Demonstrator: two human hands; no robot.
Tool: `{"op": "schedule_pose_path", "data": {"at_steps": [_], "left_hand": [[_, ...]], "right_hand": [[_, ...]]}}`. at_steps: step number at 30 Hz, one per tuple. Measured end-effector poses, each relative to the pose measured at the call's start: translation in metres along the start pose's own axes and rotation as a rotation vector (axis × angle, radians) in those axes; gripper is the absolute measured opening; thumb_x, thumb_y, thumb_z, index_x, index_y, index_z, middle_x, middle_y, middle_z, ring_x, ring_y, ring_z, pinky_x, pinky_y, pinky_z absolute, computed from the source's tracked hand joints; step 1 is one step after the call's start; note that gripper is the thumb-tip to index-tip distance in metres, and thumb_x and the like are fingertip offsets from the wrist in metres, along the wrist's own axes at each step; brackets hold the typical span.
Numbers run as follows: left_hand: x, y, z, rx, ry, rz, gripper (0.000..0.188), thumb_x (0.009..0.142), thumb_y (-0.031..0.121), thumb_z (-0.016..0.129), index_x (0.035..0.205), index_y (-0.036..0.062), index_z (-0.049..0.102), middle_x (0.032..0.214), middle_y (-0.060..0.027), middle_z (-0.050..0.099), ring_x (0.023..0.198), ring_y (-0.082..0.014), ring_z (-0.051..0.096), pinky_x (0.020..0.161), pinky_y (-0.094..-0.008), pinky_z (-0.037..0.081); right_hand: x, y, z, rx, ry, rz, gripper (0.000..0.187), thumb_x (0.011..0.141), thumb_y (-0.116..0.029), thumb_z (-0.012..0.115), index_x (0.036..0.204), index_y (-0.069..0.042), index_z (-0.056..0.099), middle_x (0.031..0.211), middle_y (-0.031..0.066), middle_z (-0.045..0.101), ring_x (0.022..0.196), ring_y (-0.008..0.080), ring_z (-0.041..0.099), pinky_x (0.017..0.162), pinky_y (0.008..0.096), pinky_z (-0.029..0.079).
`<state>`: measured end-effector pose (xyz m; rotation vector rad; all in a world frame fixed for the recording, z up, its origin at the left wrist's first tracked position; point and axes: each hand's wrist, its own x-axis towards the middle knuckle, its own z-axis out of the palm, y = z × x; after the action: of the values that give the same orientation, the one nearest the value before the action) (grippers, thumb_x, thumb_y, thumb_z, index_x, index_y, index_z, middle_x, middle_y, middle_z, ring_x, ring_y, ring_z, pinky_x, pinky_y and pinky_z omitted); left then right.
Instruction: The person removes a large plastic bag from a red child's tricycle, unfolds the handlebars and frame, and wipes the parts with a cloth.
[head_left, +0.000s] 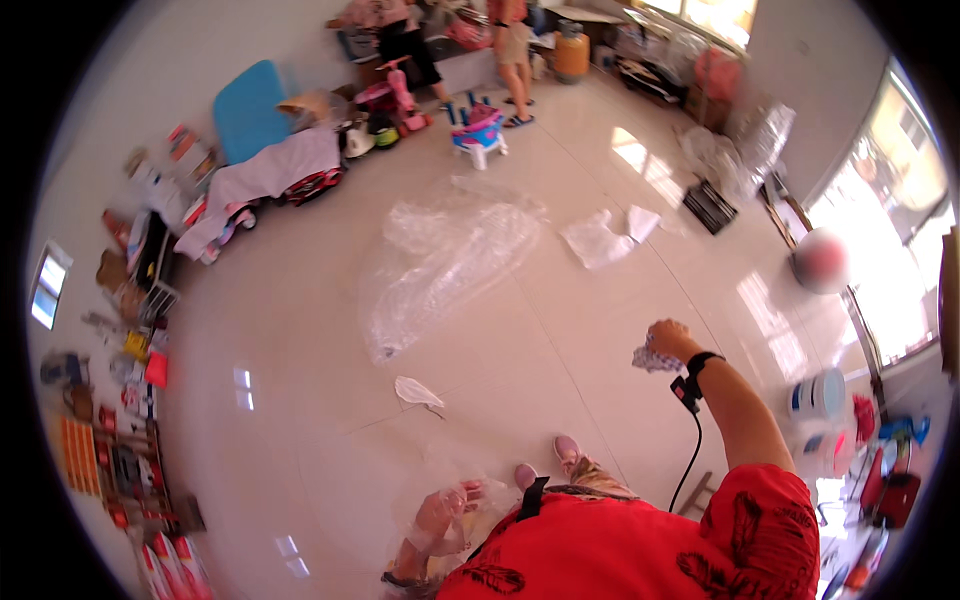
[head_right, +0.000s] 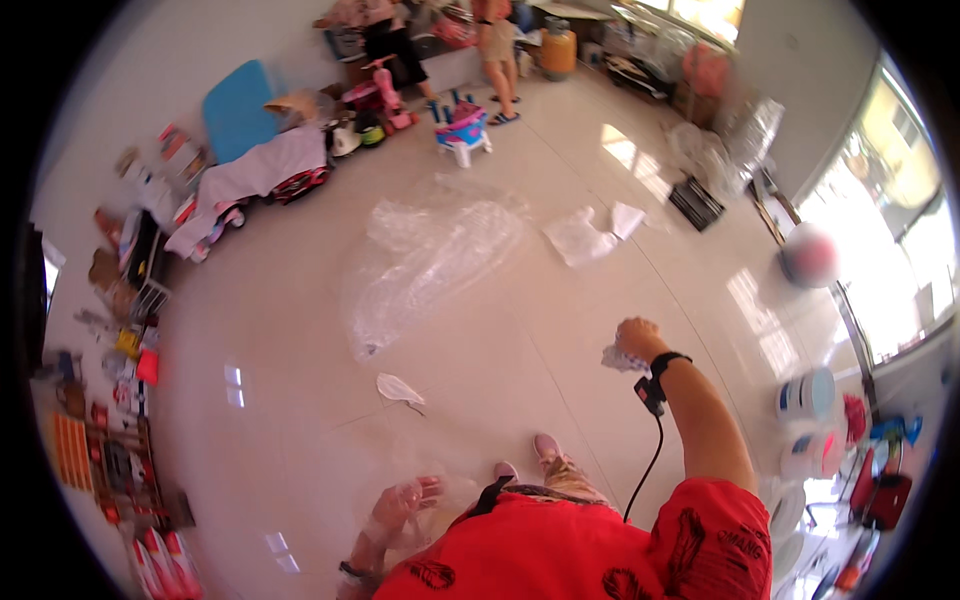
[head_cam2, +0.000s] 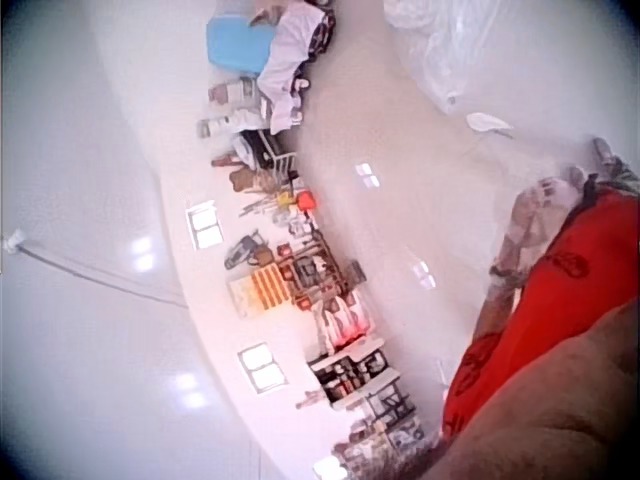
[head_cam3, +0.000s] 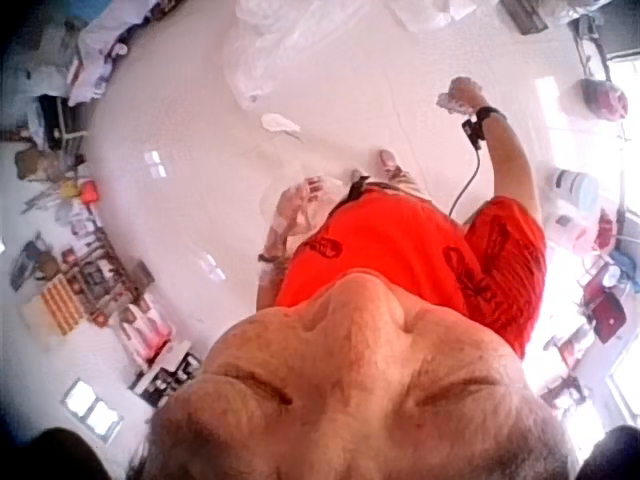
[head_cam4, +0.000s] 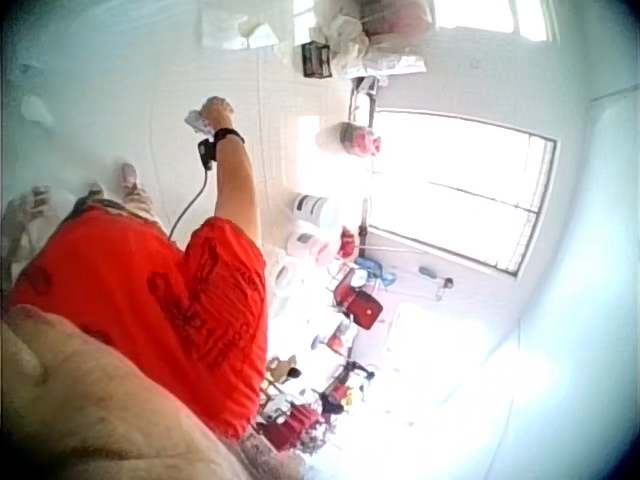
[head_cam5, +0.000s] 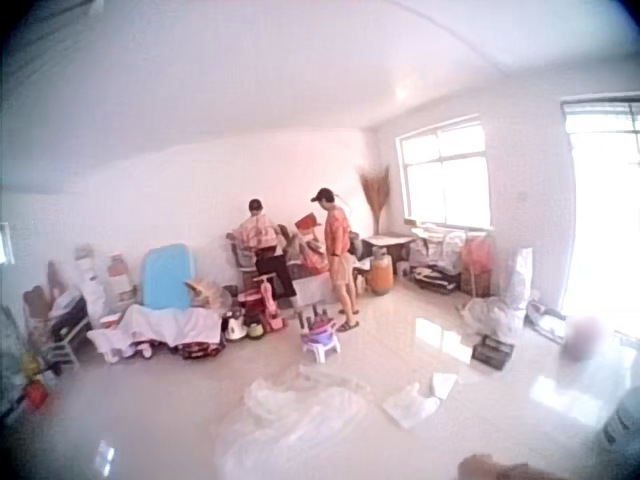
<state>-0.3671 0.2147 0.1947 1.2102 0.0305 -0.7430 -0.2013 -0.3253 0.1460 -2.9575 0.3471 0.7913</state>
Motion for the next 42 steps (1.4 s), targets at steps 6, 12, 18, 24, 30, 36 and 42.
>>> {"op": "schedule_pose_path", "data": {"at_steps": [6,12,18,24,30,36,42], "left_hand": [[0.059,0.015,-0.008,-0.004,-0.153,-0.270,0.042,0.093,0.026,0.055,0.126,-0.0016,0.051,0.130,-0.0144,0.051,0.116,-0.0247,0.053,0.098,-0.0399,0.043],[0.120,0.042,0.048,0.292,-0.360,-0.312,0.042,0.094,0.025,0.053,0.127,-0.0008,0.050,0.129,-0.0136,0.052,0.115,-0.0247,0.053,0.098,-0.0398,0.042],[0.186,0.035,0.086,0.299,-0.337,-0.423,0.040,0.096,0.028,0.051,0.126,0.0026,0.053,0.117,-0.0048,0.057,0.103,-0.0143,0.056,0.091,-0.0296,0.047],[0.291,0.028,0.177,0.346,-0.576,-0.153,0.032,0.093,0.012,0.050,0.124,0.0050,0.049,0.117,-0.0057,0.054,0.104,-0.0153,0.055,0.090,-0.0308,0.048],[0.324,0.017,0.223,0.169,-0.854,-0.109,0.035,0.091,0.002,0.051,0.125,0.0074,0.046,0.119,-0.0067,0.051,0.107,-0.0169,0.052,0.091,-0.0330,0.048],[0.333,0.026,0.255,1.738,-1.583,0.957,0.040,0.088,0.016,0.058,0.127,0.0076,0.048,0.126,-0.0087,0.053,0.115,-0.0231,0.051,0.092,-0.0411,0.045],[0.263,0.060,0.315,0.980,-1.755,0.536,0.031,0.081,0.010,0.062,0.112,0.0121,0.060,0.118,-0.0139,0.058,0.102,-0.0320,0.058,0.088,-0.0436,0.045]], "right_hand": [[-0.144,0.092,0.206,0.096,-0.267,0.232,0.028,0.077,-0.020,0.056,0.095,-0.004,0.070,0.100,0.0183,0.067,0.098,0.0339,0.065,0.082,0.0421,0.052],[-0.264,0.134,0.307,0.319,-0.345,0.397,0.024,0.074,-0.016,0.057,0.094,-0.013,0.071,0.099,0.0135,0.068,0.096,0.0338,0.065,0.080,0.0422,0.053],[-0.276,0.117,0.327,0.615,-0.151,0.485,0.028,0.075,-0.024,0.060,0.098,-0.012,0.069,0.093,0.0180,0.067,0.093,0.0376,0.063,0.081,0.0437,0.051],[-0.302,0.110,0.337,0.888,-0.010,0.692,0.036,0.073,-0.019,0.060,0.108,-0.012,0.066,0.094,0.0224,0.066,0.091,0.0376,0.063,0.081,0.0436,0.050],[-0.308,0.080,0.286,1.161,0.359,0.840,0.035,0.073,-0.016,0.062,0.108,-0.007,0.065,0.089,0.0206,0.066,0.083,0.0298,0.065,0.073,0.0363,0.051],[-0.270,0.015,0.097,1.392,0.897,0.405,0.037,0.080,0.002,0.058,0.115,-0.009,0.061,0.114,0.0140,0.057,0.094,0.0234,0.062,0.081,0.0335,0.052],[-0.241,-0.046,0.164,0.859,0.589,0.427,0.028,0.078,-0.005,0.056,0.103,-0.010,0.067,0.100,0.0158,0.065,0.086,0.0334,0.064,0.072,0.0397,0.052]]}}
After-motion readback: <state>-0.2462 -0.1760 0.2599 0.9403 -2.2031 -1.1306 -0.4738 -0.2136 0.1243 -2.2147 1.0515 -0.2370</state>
